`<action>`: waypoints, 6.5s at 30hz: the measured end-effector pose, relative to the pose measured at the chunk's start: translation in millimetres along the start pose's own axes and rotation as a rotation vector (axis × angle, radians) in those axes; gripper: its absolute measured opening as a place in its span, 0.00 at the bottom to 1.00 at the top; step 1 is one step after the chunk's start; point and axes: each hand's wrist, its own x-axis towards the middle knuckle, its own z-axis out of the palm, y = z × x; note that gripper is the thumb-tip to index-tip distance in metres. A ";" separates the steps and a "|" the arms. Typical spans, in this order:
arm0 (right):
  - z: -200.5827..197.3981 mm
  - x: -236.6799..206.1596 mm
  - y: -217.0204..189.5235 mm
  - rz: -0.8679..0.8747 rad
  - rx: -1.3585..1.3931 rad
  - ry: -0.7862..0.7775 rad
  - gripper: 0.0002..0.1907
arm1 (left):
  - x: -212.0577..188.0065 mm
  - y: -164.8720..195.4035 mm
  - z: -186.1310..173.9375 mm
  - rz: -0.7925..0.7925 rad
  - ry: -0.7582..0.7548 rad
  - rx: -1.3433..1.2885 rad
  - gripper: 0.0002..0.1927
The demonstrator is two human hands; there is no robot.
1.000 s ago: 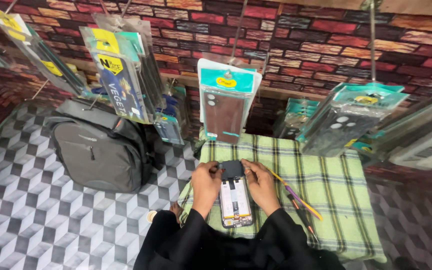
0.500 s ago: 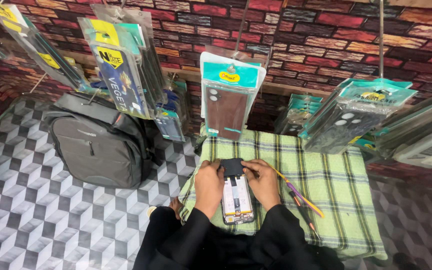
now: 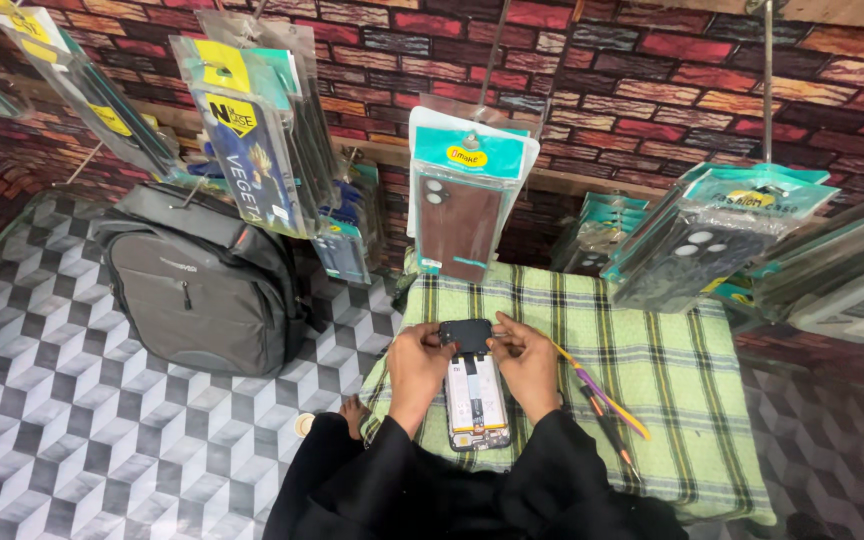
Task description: The person cleans a disassembled smartphone battery with a toothbrush, then uses a screwdriver to tighten screws on the battery and the phone chassis. The person handles the battery and phone body directly while seated on the floor.
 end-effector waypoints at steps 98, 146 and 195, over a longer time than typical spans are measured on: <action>-125.6 -72.3 -27.5 -0.324 -0.784 -0.464 0.23 | -39.5 -4.5 -27.0 0.186 -0.074 -0.338 0.28; -166.3 -82.5 -1.2 -0.271 -0.641 0.140 0.08 | -93.1 22.8 -47.5 0.527 -0.037 0.189 0.08; -144.2 -63.9 -46.8 -0.161 -0.213 0.319 0.50 | -91.2 36.8 -59.4 0.412 0.057 0.172 0.12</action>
